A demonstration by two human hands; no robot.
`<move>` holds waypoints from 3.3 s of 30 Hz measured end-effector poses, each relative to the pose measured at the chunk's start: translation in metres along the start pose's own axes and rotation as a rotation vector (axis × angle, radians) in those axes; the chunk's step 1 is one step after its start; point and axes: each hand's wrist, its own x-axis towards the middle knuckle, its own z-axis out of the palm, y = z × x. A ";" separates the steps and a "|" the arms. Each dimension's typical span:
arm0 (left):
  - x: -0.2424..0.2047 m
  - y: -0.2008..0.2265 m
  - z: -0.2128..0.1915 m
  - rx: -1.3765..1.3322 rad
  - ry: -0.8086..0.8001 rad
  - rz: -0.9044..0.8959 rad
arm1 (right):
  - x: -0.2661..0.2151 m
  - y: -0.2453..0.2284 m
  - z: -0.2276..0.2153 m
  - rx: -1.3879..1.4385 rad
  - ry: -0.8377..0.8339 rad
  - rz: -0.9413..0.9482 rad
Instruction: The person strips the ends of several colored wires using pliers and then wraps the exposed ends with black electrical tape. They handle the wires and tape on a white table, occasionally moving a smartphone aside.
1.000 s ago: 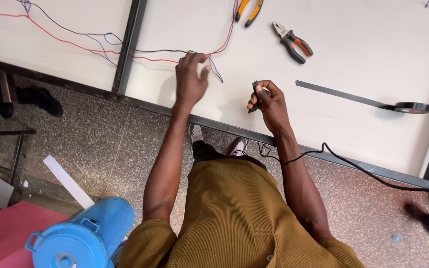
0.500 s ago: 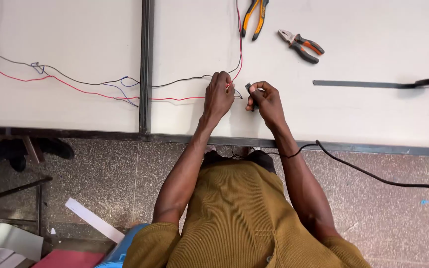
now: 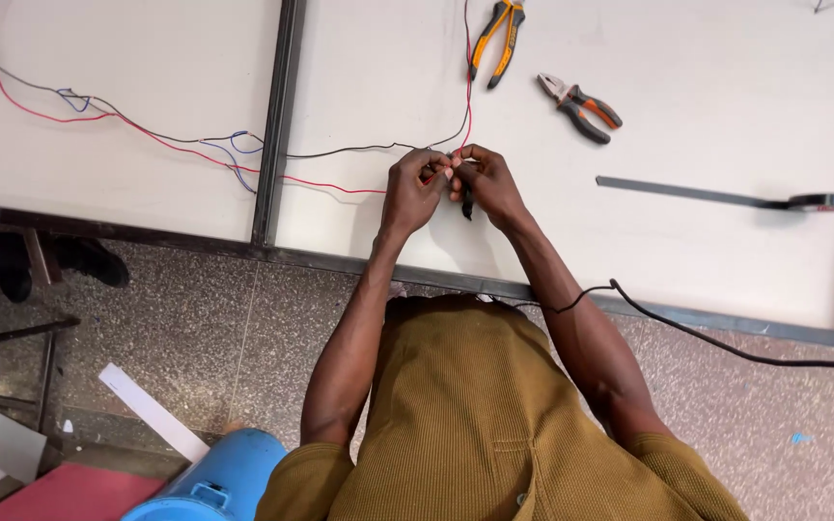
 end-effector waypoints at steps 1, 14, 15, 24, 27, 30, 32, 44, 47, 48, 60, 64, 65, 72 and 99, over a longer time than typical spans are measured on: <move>0.002 -0.005 0.002 0.001 0.015 0.001 | 0.002 -0.003 -0.003 -0.006 -0.014 -0.002; -0.002 -0.019 0.002 -0.142 0.000 -0.090 | 0.008 0.004 -0.016 0.098 -0.126 0.031; -0.001 -0.027 0.003 -0.141 -0.008 -0.104 | 0.008 0.004 -0.017 0.099 -0.133 0.031; 0.007 -0.026 0.004 0.062 -0.012 0.022 | -0.005 -0.023 -0.011 -0.050 -0.048 0.030; 0.005 -0.024 0.007 0.103 -0.017 0.035 | -0.014 -0.027 -0.018 -0.118 -0.013 0.063; 0.004 -0.020 0.007 0.127 -0.002 0.061 | -0.024 -0.033 -0.024 -0.086 -0.033 0.042; 0.004 -0.006 0.002 0.161 -0.004 0.053 | -0.028 -0.038 -0.027 -0.090 -0.057 0.038; 0.011 -0.017 0.031 0.129 0.007 0.066 | 0.027 -0.075 -0.012 0.102 -0.035 0.005; 0.014 -0.023 0.028 0.066 -0.003 0.051 | 0.035 -0.085 -0.012 0.027 -0.072 0.028; 0.009 -0.028 0.027 0.038 -0.004 0.034 | 0.035 -0.085 -0.011 -0.035 -0.104 0.045; -0.014 0.019 0.023 0.162 0.133 -0.068 | 0.052 -0.079 -0.012 -0.322 -0.304 -0.001; -0.017 0.016 0.023 0.244 0.085 -0.028 | 0.058 -0.070 -0.014 -0.314 -0.337 0.009; -0.017 0.010 0.024 0.284 0.066 -0.001 | 0.059 -0.067 -0.016 -0.329 -0.350 0.036; -0.017 -0.008 0.018 0.275 0.111 -0.080 | 0.056 -0.072 -0.004 -0.280 -0.365 0.126; 0.012 -0.011 -0.001 -0.385 -0.251 -0.391 | -0.010 -0.058 -0.053 -0.272 -0.429 -0.131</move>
